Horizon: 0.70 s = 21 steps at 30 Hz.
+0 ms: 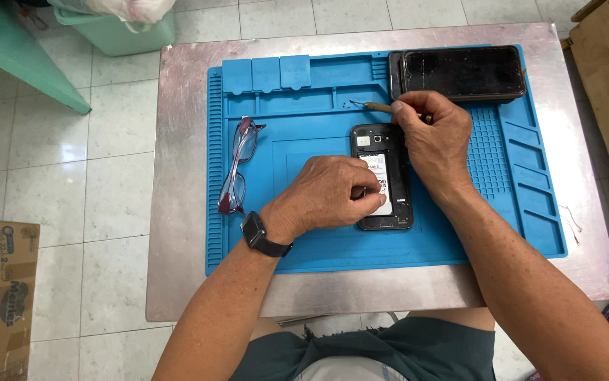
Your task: The person uses a screwdriver to remove screws from the back of a disassembled smartphone placed on a blue work mat. They carefully unscrew multiple fasteners around the device's perimeter and place them into a compartment on the mat.
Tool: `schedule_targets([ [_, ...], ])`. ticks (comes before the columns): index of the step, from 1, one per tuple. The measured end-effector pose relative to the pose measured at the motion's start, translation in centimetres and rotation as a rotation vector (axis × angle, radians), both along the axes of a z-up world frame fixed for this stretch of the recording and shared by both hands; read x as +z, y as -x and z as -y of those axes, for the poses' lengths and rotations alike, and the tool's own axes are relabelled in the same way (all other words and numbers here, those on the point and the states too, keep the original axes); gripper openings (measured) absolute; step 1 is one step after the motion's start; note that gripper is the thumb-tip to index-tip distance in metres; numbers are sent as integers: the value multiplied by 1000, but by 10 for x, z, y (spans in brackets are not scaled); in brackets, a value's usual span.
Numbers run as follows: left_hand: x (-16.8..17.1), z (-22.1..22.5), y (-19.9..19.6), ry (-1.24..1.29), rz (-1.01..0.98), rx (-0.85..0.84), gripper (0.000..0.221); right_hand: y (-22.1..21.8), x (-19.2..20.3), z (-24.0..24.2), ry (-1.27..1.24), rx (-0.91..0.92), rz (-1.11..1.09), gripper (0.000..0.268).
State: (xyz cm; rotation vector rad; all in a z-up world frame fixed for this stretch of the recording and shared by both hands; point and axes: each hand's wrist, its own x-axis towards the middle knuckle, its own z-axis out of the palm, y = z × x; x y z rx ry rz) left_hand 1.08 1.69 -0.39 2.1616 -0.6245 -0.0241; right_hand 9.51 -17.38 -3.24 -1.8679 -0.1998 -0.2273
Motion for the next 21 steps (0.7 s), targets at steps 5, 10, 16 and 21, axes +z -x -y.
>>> schedule_targets([
  [5,-1,1,0,1,9,-1,18,4,4,-1,-9,-7,-12,9],
  [10,-4,1,-1,16,-5,1,18,9,8,3,-69,-28,-8,11],
  [16,-26,-12,-27,94,155,385,15,13,14,7,-71,9,-9,11],
  [21,-13,-14,-65,-72,193,473,28,11,11,10,-114,3,5,11],
])
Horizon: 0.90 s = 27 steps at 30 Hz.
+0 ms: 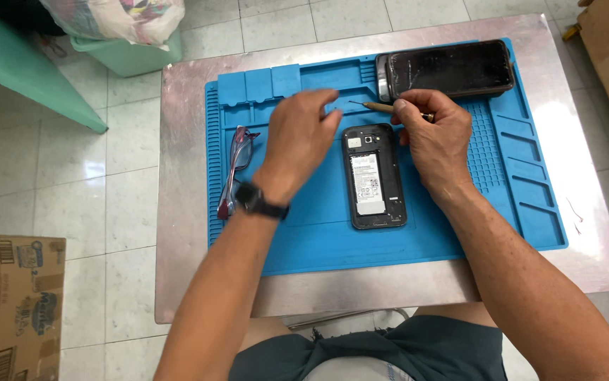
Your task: The person uses a screwdriver to remove screws from the back of a disassembled smartphone placed on a blue work mat. They carefully unscrew multiple fasteners around the device's perimeter and place them into a compartment on the mat.
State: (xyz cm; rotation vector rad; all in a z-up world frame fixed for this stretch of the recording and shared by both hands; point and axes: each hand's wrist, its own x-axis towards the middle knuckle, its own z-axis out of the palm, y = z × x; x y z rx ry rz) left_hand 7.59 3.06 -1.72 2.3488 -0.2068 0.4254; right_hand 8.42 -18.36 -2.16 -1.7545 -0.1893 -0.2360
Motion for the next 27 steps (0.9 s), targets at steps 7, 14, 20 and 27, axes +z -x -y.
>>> schedule_targets([
  [7,-13,1,-50,-89,-51,-204,34,-3,0,1,-121,-91,-73,13],
  [14,-19,-3,-59,-38,-127,-180,29,-2,0,1,-138,-53,-68,15],
  [20,-17,-2,-60,-14,-139,-175,22,-1,2,3,-132,-26,-77,16],
  [27,-27,-7,-63,-53,-170,-148,21,1,4,2,-112,-19,-64,17],
])
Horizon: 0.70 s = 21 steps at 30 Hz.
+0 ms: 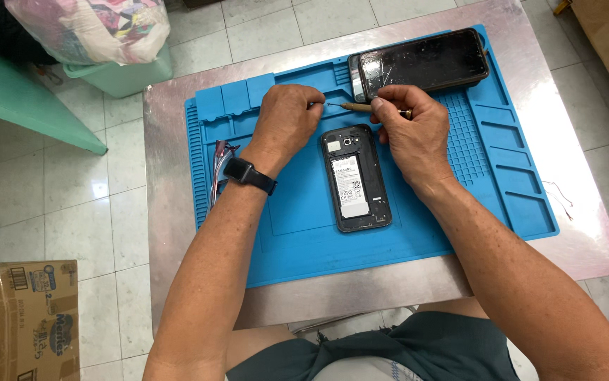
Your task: The person uses a screwdriver to remove screws from the back of a disassembled smartphone placed on a blue work mat. They carefully unscrew multiple fasteners around the device's perimeter and place them into a compartment on the mat.
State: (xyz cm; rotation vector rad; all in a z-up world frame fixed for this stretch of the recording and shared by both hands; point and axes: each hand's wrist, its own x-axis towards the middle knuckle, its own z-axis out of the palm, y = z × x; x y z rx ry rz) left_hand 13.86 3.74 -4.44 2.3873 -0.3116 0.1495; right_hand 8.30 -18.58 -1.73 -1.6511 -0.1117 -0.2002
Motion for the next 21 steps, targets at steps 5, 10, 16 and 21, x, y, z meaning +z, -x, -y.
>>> schedule_targets([
  [5,21,3,7,36,-37,-32,26,-1,-2,0,13,3,7,17],
  [10,22,6,7,45,-73,-11,25,-1,-2,0,9,0,13,17],
  [16,13,6,2,34,-44,16,20,-2,-3,1,-4,15,11,19],
  [21,7,3,-2,14,-36,22,20,-1,-1,1,-5,19,10,19],
])
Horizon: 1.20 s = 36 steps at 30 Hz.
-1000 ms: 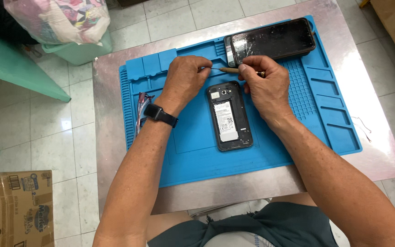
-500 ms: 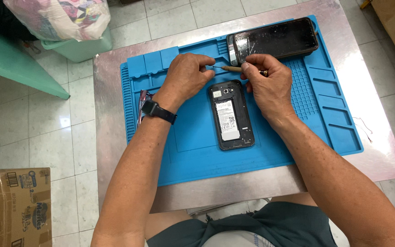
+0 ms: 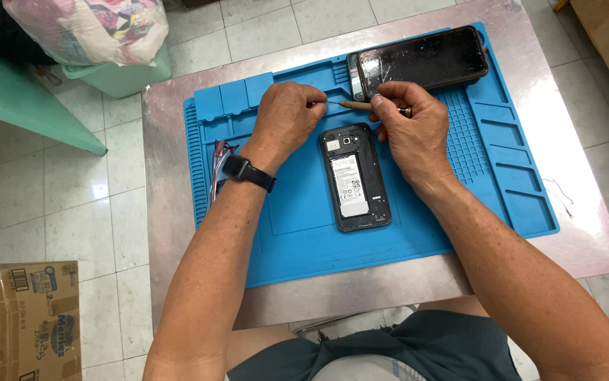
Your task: The person uses a screwdriver to remove screws from the back of a disassembled smartphone placed on a blue work mat. They carefully unscrew multiple fasteners around the device's perimeter and place them into a compartment on the mat.
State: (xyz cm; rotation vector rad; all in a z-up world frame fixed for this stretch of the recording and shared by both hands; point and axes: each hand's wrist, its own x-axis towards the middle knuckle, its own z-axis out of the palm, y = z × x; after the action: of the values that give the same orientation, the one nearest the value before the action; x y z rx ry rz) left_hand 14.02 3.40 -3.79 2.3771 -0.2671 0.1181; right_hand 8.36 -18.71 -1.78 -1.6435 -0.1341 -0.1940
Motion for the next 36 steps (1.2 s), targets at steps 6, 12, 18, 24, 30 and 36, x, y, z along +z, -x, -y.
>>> schedule_targets([
  [6,7,1,7,-80,48,-62,21,1,3,1,10,1,0,20],
  [12,2,6,-2,-263,172,-53,14,0,3,-1,9,-13,10,20],
  [18,16,-2,7,-39,131,-37,21,1,4,0,-70,-82,1,17],
  [24,15,8,32,-51,279,3,15,-5,3,5,-255,-82,-119,9],
  [30,12,21,59,370,153,105,19,-6,1,8,-221,-25,-138,19],
  [36,2,20,58,634,-31,170,20,-17,-26,14,-224,1,-32,25],
])
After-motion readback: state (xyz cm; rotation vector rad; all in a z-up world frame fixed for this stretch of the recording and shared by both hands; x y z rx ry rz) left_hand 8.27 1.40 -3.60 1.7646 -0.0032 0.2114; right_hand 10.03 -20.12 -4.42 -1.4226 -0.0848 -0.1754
